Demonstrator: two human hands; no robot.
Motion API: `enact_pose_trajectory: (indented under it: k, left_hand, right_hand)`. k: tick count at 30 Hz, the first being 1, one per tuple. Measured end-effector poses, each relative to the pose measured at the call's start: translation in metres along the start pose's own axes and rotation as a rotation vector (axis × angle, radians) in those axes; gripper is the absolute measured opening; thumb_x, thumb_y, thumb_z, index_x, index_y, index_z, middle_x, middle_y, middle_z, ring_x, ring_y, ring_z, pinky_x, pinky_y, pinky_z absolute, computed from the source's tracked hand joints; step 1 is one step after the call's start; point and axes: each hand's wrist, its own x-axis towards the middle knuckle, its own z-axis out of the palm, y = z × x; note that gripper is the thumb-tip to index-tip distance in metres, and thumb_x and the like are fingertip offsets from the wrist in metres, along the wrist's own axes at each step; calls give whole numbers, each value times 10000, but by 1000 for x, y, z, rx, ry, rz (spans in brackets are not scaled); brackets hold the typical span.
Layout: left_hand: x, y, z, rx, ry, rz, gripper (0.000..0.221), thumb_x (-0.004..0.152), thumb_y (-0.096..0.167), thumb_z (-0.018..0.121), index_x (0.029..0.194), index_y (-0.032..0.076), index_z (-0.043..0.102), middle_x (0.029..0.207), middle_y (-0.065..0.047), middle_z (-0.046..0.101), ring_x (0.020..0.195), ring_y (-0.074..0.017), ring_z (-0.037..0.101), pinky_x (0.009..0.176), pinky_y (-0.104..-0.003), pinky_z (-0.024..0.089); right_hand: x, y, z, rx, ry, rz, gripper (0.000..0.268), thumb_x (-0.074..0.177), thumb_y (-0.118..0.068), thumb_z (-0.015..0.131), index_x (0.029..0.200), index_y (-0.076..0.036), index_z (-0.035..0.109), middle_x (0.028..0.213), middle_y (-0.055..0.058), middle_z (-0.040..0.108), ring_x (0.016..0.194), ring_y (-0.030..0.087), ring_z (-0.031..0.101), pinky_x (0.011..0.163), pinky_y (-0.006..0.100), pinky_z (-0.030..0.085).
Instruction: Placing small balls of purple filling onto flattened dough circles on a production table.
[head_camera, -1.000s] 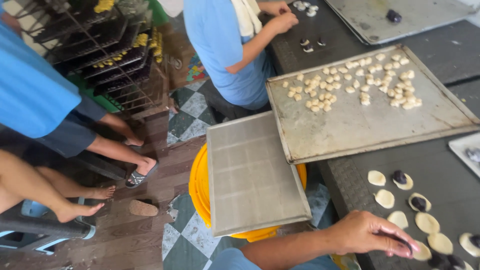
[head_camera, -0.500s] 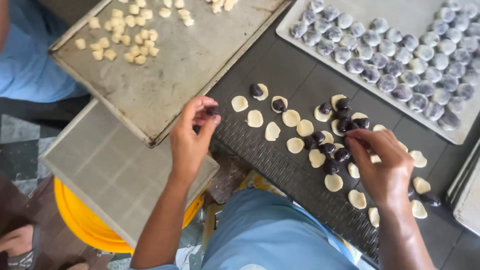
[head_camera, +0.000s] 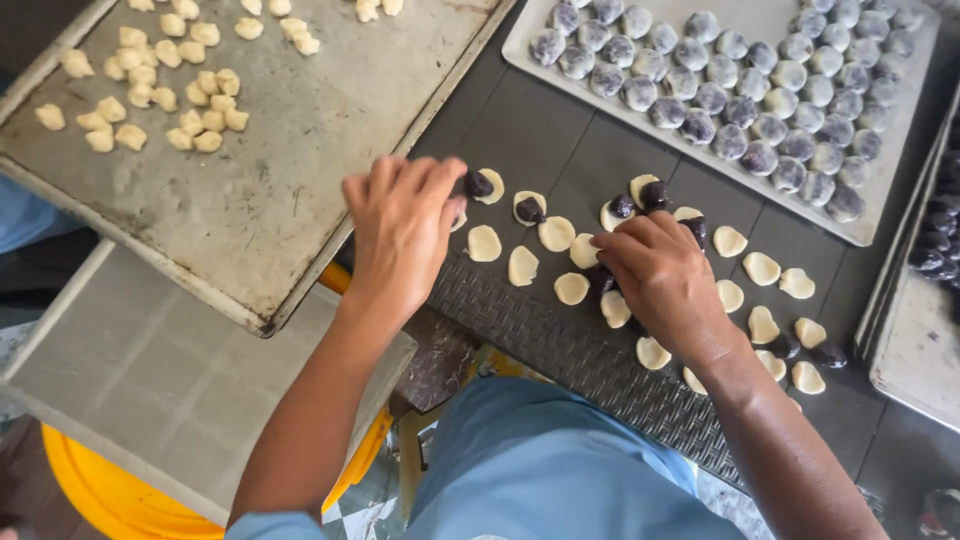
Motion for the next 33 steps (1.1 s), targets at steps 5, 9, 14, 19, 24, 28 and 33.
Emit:
enact_pose_trajectory:
  k: [5,9,14,19,24,28,33]
  left_hand:
    - [26,0,49,-106,-15,16,179,808,212,752,950,179,649,790,5,627,839,-231,562,717,-413,380]
    - [23,12,57,-125,79,200,93,836,151,710,824,134,619,741,-34,546,823,-243,533,685,-371,380]
    - [28,59,22,-145,154,293,46,815,105,678,817,133,642,756,-14,513,840,-225,473,712,-403,343]
    - [2,131,30,-256,111,301,312,639,235,857,822,89,651,679,-49,541,732,-238,468,641,-391,347]
    - [-20,144,43,-253,172,219,267,734,75,783,896,53,571,673,-74,513,701,-246,481,633,-367,350]
    - [-10,123,12,-375,165,185,318,731,80,770,989,94,585,782,-49,571,793,-240,541,679,-373,387]
    - [13,87,21,-228,155,217,357,692,79,832,970,121,612,789,-27,593,825,-214,529,734,-388,369]
  right_hand:
    - [3,-7,-6,47,18,78,98,880,-74,739,964,-37,703,824,117,646,767,304,599,684,407,502]
    - [-9,11,-17,134,136,202,133,903,-55,752,1029,-35,716,830,108,642,738,268,577,666,374,506]
    - [-32,21,-18,56,73,207,105,908,-40,701,1011,-48,723,912,127,656,816,312,597,706,392,505]
    - [-36,6,-13,-25,-16,133,267,886,-125,693,1142,-53,691,1009,143,613,889,355,569,732,441,485]
    - [-42,24,6,69,42,127,221,801,-168,777,1001,-101,710,988,91,638,926,298,584,754,374,453]
    - [-35,19,-4,269,149,264,199,787,-89,779,976,-75,718,979,107,654,960,304,607,793,383,496]
    - [-24,12,1,210,205,248,206,802,-103,804,988,-82,718,926,94,623,913,296,559,822,413,481]
